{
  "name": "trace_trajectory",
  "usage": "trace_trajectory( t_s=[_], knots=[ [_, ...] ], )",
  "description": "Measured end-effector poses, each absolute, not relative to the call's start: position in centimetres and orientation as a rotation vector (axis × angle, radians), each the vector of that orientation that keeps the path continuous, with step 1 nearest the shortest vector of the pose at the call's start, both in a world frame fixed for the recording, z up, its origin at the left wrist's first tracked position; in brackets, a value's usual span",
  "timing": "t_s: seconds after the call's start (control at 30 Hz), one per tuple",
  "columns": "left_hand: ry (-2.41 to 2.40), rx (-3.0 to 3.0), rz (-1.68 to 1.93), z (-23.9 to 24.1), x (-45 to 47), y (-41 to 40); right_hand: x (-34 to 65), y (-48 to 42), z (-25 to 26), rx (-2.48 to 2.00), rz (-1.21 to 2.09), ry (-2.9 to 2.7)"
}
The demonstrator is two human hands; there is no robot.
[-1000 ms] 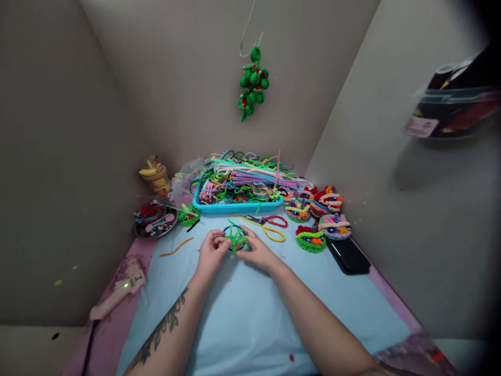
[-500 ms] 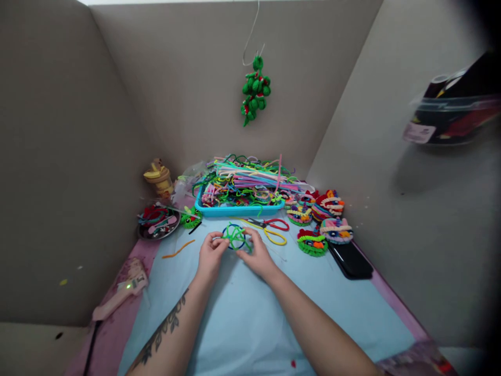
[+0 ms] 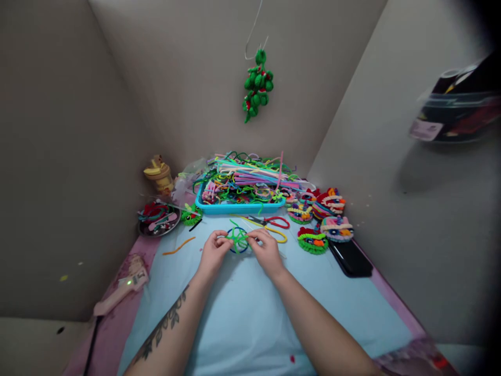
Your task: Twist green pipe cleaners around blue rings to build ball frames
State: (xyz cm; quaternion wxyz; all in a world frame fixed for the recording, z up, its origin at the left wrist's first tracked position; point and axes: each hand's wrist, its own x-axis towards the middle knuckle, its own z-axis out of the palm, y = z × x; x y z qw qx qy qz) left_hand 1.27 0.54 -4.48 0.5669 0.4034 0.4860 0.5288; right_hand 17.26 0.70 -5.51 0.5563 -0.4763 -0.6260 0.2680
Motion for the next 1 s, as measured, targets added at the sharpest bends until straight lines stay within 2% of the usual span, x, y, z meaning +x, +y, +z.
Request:
trace_trajectory(
  t_s=[0.17, 0.5, 0.73, 0.9, 1.0],
  knots=[
    [1.096, 0.978, 1.26, -4.7, 1.2, 0.6, 17.1, 1.2, -6.3, -1.137, 0.979, -1.322],
    [1.089, 0.902, 1.172, -4.5, 1.6, 0.4, 17.1, 1.3, -5.9, -1.06, 0.976, -1.346],
    [1.014, 0.907, 1.168, -4.7, 2.0, 0.1, 16.7, 1.2, -6.5, -1.11, 0.884, -1.469],
    [1.096, 0.91, 1.281, -5.3, 1.7, 0.4, 16.9, 0.5, -5.7, -1.118, 0.485, -1.583],
    [1.124, 0.853, 1.341, -5.5, 1.4, 0.7, 16.6, 0.0, -5.5, -1.06, 0.388, -1.855]
  ],
)
